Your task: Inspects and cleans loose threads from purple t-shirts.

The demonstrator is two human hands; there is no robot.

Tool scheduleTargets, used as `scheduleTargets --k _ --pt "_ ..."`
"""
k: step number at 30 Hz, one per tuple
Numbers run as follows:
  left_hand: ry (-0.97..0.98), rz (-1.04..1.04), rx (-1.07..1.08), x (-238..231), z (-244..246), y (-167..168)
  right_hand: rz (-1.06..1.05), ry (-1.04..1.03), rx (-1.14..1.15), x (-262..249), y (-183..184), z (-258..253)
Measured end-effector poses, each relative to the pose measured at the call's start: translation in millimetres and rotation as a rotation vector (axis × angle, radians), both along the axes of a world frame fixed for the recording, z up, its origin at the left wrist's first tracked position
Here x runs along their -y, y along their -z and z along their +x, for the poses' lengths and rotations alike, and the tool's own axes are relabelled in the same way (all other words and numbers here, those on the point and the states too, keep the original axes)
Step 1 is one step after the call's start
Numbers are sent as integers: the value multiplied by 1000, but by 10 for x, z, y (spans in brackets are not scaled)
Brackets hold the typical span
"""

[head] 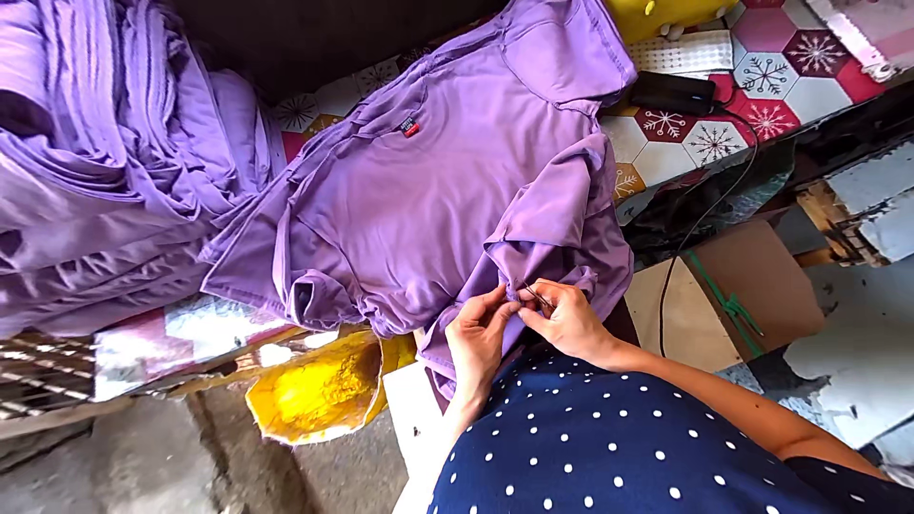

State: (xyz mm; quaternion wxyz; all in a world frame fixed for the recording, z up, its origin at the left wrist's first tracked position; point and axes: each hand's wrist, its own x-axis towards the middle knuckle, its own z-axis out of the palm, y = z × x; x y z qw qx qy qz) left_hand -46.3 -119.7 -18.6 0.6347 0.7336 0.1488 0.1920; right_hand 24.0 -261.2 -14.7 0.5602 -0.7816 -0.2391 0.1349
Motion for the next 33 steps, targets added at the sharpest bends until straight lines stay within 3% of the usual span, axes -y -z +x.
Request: scheduleTargets --k 3,6,12,16,18,20,24,26,28,30,33 --pt "-13 78 37 -66 -11 49 0 -1 -54 -17 15 -1" --pt "-52 129 -91 -122 -69 -58 -29 -17 -128 -40 -13 22" --pt "-154 -471 -126 -69 -91 -166 -53 -116 -318 -91 -44 86" --pt "-220 -677 43 -66 -113 -176 -49 -114 -304 -114 -23 88" --pt "-206 -706 31 -97 -116 -204 -32 -105 -290 -121 -10 73" --pt "-150 -556 -71 -155 -129 -174 -31 -106 -250 -122 9 58" --pt "64 106 -384 -284 -147 -82 -62 -128 -106 -126 53 29" --pt "54 217 -381 -296 -139 6 -88 -144 -87 -131 64 36" --pt "4 72 -349 -304 -131 64 -129 -165 -150 -131 47 71" --pt "-52 -222 -309 -276 -117 38 -147 -204 -269 -118 16 128" --pt "-117 -534 -242 -170 -92 -97 -54 -295 -454 -55 -35 153"
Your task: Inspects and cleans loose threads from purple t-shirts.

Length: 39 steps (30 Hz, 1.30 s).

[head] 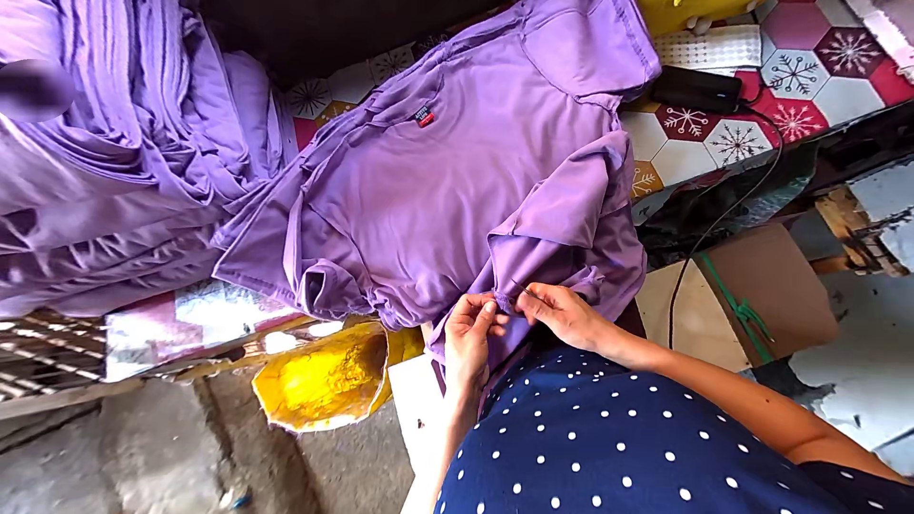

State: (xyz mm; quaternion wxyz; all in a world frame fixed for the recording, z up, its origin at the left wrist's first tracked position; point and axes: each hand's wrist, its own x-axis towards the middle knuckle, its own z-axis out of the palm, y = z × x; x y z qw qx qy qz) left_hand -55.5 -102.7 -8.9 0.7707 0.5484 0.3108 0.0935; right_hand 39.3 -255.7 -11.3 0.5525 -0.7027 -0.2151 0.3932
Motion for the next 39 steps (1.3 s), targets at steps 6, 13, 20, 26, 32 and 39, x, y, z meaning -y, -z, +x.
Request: scheduleTargets --k 6,13,20,26,32,39 --pt "-33 191 246 107 -19 40 44 -110 -512 47 -268 -79" --pt "54 494 367 117 -46 128 78 -49 -752 -3 -280 -10" --pt "69 354 347 97 -12 64 68 142 -244 -6 -277 -61" --pt "89 221 164 -50 22 -103 -162 135 945 59 233 -36" --pt "-41 960 -487 -1379 -742 2 -156 158 837 118 129 64" --pt "-24 1201 -630 -1394 -817 -215 -109 206 728 75 38 56"
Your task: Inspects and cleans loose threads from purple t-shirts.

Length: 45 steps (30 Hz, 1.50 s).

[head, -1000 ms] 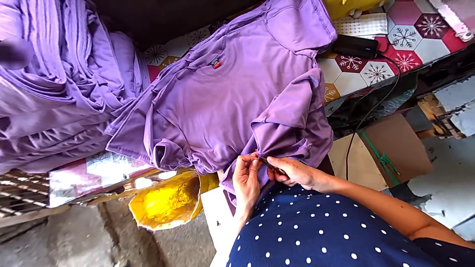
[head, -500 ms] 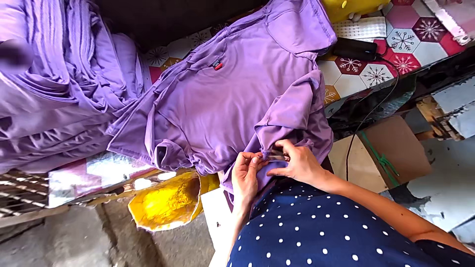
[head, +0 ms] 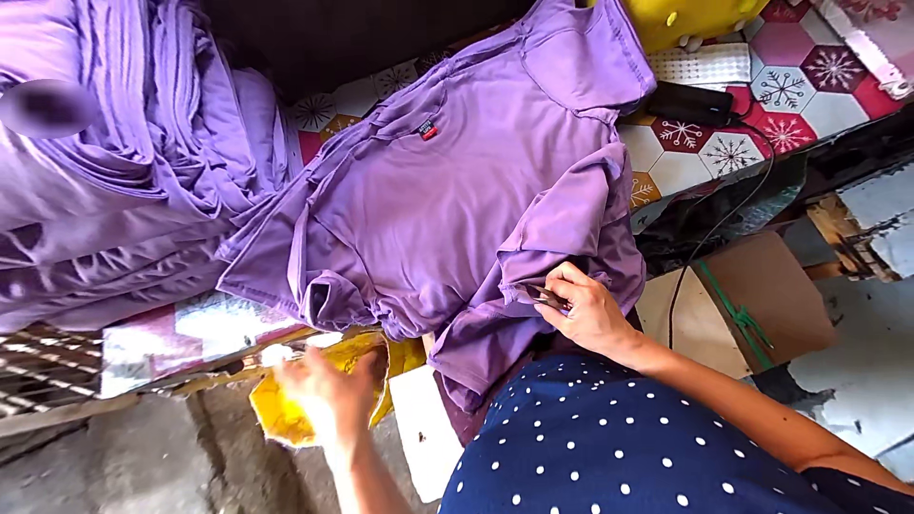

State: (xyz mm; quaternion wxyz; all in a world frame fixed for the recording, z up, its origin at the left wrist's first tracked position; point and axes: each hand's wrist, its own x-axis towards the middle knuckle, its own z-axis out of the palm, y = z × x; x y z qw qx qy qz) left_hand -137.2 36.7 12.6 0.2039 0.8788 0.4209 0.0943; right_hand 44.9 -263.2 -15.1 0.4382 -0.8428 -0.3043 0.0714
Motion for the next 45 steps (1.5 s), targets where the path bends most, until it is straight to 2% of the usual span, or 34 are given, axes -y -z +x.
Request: scheduleTargets --k 2,4,7,9,11,13,15,17,20,22,24,26,29,31,34,36,38,39,40,41,42,43,45 --pt "289 -111 224 516 417 -48 43 -17 -50 4 -67 12" --pt "469 -253 408 1026 838 67 81 -42 -54 15 -135 25" --pt "569 -238 603 1511 1323 260 99 -31 7 95 -261 48" --pt "595 -209 736 1613 1508 310 89 -5 4 217 -380 101" --pt "616 -323 858 1606 1597 291 93 19 -65 373 -493 216" --pt "601 -620 821 1536 1619 87 131 61 -145 550 -541 421" --pt "520 -1036 642 1438 1662 -139 184 119 -169 677 -515 664" --pt "527 -1243 489 1392 1728 -199 232 122 -176 698 -455 822" --pt "624 -1251 428 1422 1775 -226 188 126 -107 625 -349 892" --pt "634 -1199 449 1467 1778 -257 151 194 55 589 -324 846" --pt "599 -1158 484 1512 1783 -280 206 192 188 577 -366 746" --pt "580 -1129 500 1532 1784 -304 320 165 223 526 -396 613" --pt "608 -1087 499 1552 1785 -313 361 116 258 436 -332 495" --pt "623 -1056 502 1552 1787 -306 398 115 176 427 -336 489" --pt "628 -1065 503 1526 1787 -287 561 67 -157 524 -429 525" --pt "620 -1075 493 1513 1788 -272 653 105 -323 671 -464 588" --pt "598 -1091 486 1507 1793 -265 581 299 -279 944 -486 732" --pt "584 -1101 483 1510 1791 -266 421 449 -158 1121 -476 835" --pt "573 -1115 481 1515 1785 -269 169 589 -16 1294 -465 933" --pt "572 -1124 480 1518 1781 -275 -23 672 61 1407 -469 1001" --pt "583 -1130 477 1520 1782 -285 -90 692 80 1444 -459 1038" --pt "599 -1139 477 1525 1787 -295 -60 647 42 1413 -469 1029" --pt "642 -1161 473 1549 1785 -317 133 436 -151 1179 -490 899"
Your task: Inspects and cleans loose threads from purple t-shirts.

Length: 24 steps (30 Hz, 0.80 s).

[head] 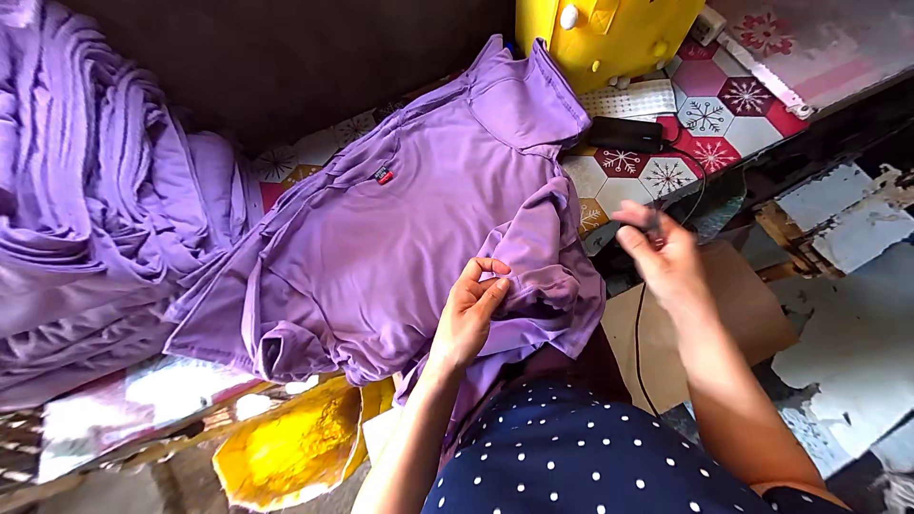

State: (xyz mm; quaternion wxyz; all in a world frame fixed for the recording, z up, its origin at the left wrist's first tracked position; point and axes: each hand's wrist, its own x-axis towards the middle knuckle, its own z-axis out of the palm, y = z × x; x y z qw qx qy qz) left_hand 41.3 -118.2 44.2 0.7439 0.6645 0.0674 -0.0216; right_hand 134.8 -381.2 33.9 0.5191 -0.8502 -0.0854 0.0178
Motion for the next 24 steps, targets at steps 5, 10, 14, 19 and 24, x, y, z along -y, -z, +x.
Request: scheduleTargets --k 5,10,14,19,24 --pt "35 101 77 -39 2 -57 417 -403 -320 -466 127 -139" --pt "-55 67 42 -41 -61 -53 13 -134 122 -490 96 -179" --pt "-139 103 135 135 -86 -55 235 -79 198 -630 -116 -507" --pt "-219 224 321 285 -103 -26 277 -89 162 -716 -94 -676" --pt "-247 420 459 346 -132 8 260 -38 247 -717 -64 -694"
